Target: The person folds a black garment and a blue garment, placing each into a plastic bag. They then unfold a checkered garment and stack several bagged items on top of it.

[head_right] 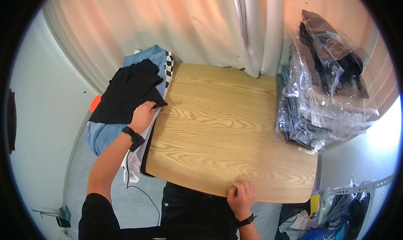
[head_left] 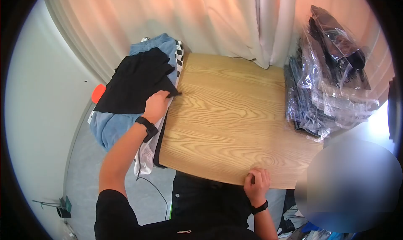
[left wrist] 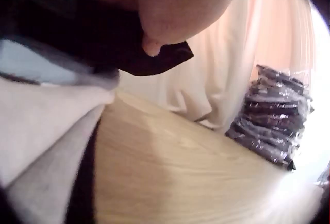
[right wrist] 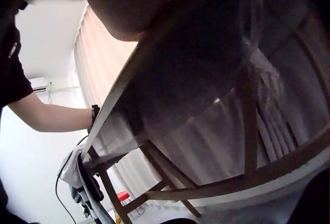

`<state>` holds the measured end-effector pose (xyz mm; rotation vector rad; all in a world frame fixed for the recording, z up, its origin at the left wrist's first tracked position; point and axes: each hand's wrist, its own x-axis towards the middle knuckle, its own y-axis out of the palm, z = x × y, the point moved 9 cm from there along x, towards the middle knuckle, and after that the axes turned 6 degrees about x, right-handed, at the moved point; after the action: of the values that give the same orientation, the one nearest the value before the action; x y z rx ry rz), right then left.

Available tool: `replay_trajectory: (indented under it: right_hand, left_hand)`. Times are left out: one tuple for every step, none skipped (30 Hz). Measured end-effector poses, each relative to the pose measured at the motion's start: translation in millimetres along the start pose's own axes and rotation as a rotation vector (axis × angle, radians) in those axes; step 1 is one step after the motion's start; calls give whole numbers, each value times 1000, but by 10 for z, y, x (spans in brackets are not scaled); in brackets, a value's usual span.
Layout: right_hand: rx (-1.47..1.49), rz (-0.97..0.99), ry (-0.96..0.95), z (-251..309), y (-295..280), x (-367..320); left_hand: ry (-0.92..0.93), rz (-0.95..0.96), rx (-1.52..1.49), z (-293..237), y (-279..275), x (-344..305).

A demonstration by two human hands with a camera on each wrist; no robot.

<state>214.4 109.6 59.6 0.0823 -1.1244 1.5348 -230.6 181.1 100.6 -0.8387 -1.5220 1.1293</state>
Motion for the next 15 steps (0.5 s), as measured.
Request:
replay_trajectory:
  right_hand:
    - [0, -9, -8, 4, 6, 2]
    - [1, -14, -16, 15, 10, -1]
    - [2, -20, -22, 30, 17, -5]
    - [-3, -17, -16, 22, 32, -5]
    - [-10, -11, -11, 7, 29, -16]
    - [-12, -4, -11, -1, 40, -14]
    - [-13, 4, -13, 7, 49, -11]
    - [-16, 9, -13, 21, 49, -7]
    - [-19, 17, -15, 32, 48, 5]
    - [-14, 23, -15, 45, 46, 13]
    - [-11, 29, -12, 54, 41, 15]
    - [-12, 34, -7, 56, 39, 14]
    - [-6, 45, 12, 43, 45, 18]
    - [-4, 57, 34, 26, 43, 17]
    - [-5, 69, 60, 6, 35, 9]
  left_hand:
    - [-25, -129, -121, -13, -135, 30]
    - [-51, -256, -242, -19, -267, 26]
    - [-92, -266, -263, -54, -348, 37]
    - [-129, -279, -285, -125, -481, 71]
    - [-168, -293, -309, -190, -581, 95]
    - [-152, -332, -324, -254, -679, 107]
    - [-147, -340, -366, -329, -768, 109]
    - [-140, -348, -410, -423, -867, 115]
    - [-133, -356, -454, -519, -947, 117]
    - [-126, -341, -493, -622, -978, 113]
    - [-116, -310, -543, -775, -1014, 99]
    - [-64, -286, -620, -947, -1002, 83]
    - [2, -248, -653, -1170, -1018, 57]
    - [74, -228, -717, -1392, -989, 14]
    - [91, -130, -739, -1633, -1033, -47]
